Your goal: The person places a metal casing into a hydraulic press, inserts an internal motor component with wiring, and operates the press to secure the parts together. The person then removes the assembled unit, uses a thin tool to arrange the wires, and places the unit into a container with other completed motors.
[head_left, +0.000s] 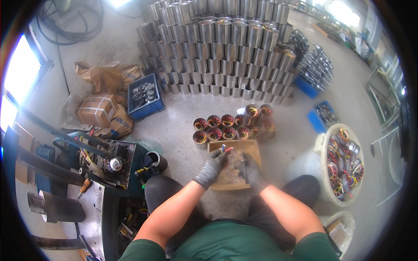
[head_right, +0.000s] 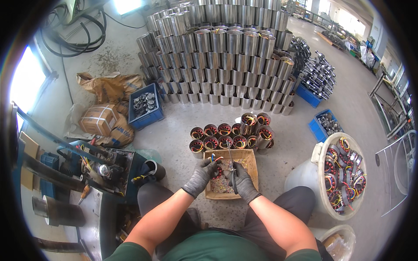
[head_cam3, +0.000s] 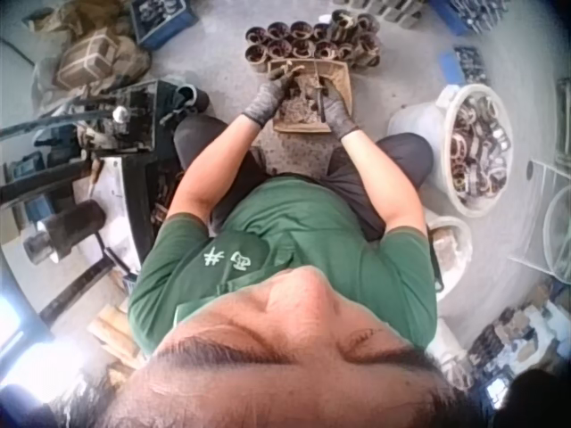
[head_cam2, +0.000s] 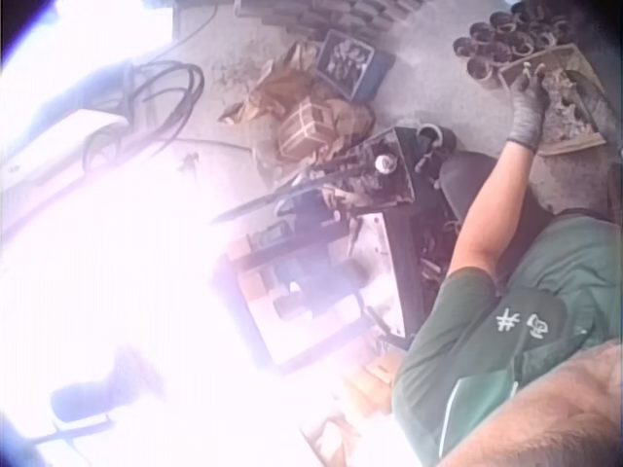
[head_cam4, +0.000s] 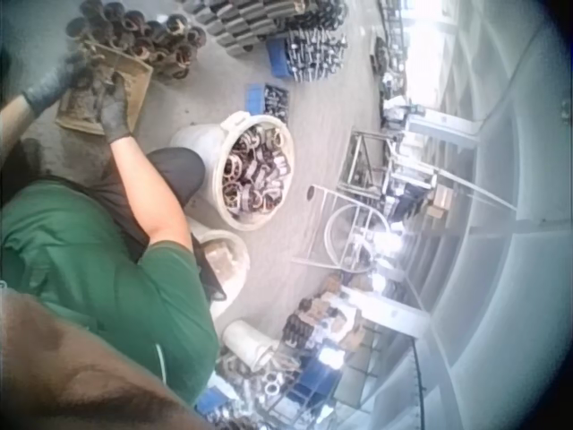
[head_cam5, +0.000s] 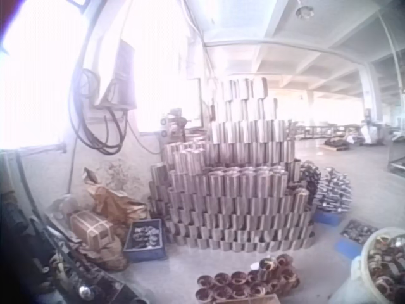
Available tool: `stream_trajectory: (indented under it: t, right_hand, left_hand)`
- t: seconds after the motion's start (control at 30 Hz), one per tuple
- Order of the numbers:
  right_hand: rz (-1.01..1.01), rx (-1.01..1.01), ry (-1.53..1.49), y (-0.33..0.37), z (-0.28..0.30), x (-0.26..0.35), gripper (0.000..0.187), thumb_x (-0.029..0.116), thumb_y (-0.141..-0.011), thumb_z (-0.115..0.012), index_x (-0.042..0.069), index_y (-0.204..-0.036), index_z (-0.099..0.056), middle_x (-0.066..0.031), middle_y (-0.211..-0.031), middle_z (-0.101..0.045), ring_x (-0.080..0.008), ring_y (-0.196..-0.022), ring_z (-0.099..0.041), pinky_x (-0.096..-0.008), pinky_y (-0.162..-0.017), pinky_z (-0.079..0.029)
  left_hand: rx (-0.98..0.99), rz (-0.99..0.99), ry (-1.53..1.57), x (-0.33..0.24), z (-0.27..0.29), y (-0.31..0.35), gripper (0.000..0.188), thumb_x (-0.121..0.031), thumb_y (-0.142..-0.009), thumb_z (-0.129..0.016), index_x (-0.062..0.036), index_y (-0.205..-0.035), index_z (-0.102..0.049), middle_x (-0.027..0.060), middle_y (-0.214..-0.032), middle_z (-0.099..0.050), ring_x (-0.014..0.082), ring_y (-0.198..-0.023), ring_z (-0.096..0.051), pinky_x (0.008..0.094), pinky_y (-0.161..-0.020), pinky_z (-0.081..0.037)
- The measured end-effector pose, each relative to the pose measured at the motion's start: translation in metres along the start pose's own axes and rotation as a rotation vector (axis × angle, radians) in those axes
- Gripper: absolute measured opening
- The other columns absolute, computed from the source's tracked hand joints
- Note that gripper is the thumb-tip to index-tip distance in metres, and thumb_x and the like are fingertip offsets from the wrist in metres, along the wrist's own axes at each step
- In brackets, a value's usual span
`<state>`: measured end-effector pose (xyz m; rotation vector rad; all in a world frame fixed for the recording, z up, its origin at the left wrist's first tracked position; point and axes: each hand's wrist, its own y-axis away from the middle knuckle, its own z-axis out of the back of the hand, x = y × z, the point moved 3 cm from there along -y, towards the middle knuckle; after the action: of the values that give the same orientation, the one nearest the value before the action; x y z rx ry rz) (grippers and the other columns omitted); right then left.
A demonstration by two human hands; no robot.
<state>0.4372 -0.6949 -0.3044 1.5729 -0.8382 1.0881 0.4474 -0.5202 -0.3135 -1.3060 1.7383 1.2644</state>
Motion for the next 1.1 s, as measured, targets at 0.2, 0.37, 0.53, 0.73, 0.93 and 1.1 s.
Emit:
stream_trajectory:
  t: [0.2,0.37,0.53,0.73,0.93,1.1]
  right_hand:
    - [0.032,0.144,-0.008,0.007,-0.002,-0.005,0.069,0.036,-0.089,-0.076,0.007,-0.144,-0.046,-0.0008,-0.091,-0.058,-0.0084,-0.073,-0.055,-0.0254,-0.06,-0.048]
    - [-0.211,0.255,-0.014,0.004,-0.001,-0.013,0.055,0.035,-0.091,-0.074,0.01,-0.136,-0.055,0.0005,-0.083,-0.058,-0.0086,-0.071,-0.055,-0.0261,-0.059,-0.048]
    - [-0.239,0.296,0.028,-0.004,0.011,-0.014,0.045,0.037,-0.091,-0.072,0.014,-0.128,-0.061,0.0049,-0.071,-0.051,-0.0074,-0.06,-0.049,-0.0256,-0.052,-0.041]
    - [-0.362,0.304,0.229,-0.004,0.019,-0.001,0.043,0.045,-0.094,-0.067,0.02,-0.129,-0.062,0.0064,-0.061,-0.043,-0.0069,-0.052,-0.045,-0.0255,-0.047,-0.038]
    - [-0.415,0.4,0.12,-0.002,0.018,-0.009,0.04,0.041,-0.095,-0.067,0.021,-0.13,-0.062,0.007,-0.063,-0.044,-0.0063,-0.049,-0.043,-0.0245,-0.044,-0.034]
    - [-0.476,0.379,0.092,-0.001,0.021,-0.017,0.036,0.037,-0.095,-0.068,0.019,-0.126,-0.063,0.0054,-0.062,-0.046,-0.0082,-0.047,-0.043,-0.0245,-0.042,-0.033]
  left_hand:
    - [-0.066,0.077,-0.035,-0.024,-0.01,0.013,0.018,-0.012,-0.1,-0.058,-0.003,-0.11,-0.069,-0.0017,-0.084,-0.064,0.0061,-0.069,-0.051,0.0227,-0.059,-0.043]
    - [-0.09,0.065,-0.095,-0.01,0.0,0.007,0.021,-0.017,-0.1,-0.06,-0.0024,-0.112,-0.07,-0.0037,-0.08,-0.061,0.0057,-0.066,-0.049,0.0221,-0.057,-0.04]
    - [-0.014,0.07,-0.373,-0.006,0.0,0.002,0.024,-0.02,-0.099,-0.063,-0.0055,-0.116,-0.07,-0.0042,-0.077,-0.061,0.0057,-0.061,-0.047,0.0231,-0.055,-0.04]
    - [0.161,0.126,-0.646,0.006,0.011,-0.01,0.025,-0.021,-0.098,-0.064,-0.0069,-0.117,-0.071,-0.0004,-0.083,-0.067,0.0084,-0.062,-0.053,0.0266,-0.059,-0.047]
    - [0.224,0.132,-0.732,0.023,0.022,-0.016,0.036,-0.03,-0.095,-0.065,-0.0057,-0.122,-0.068,0.0118,-0.089,-0.069,0.0183,-0.078,-0.063,0.0344,-0.077,-0.051]
    - [0.232,0.229,-0.805,0.009,0.011,-0.007,0.032,-0.025,-0.097,-0.065,-0.0049,-0.122,-0.069,0.0093,-0.101,-0.074,0.0139,-0.088,-0.065,0.0319,-0.085,-0.052]
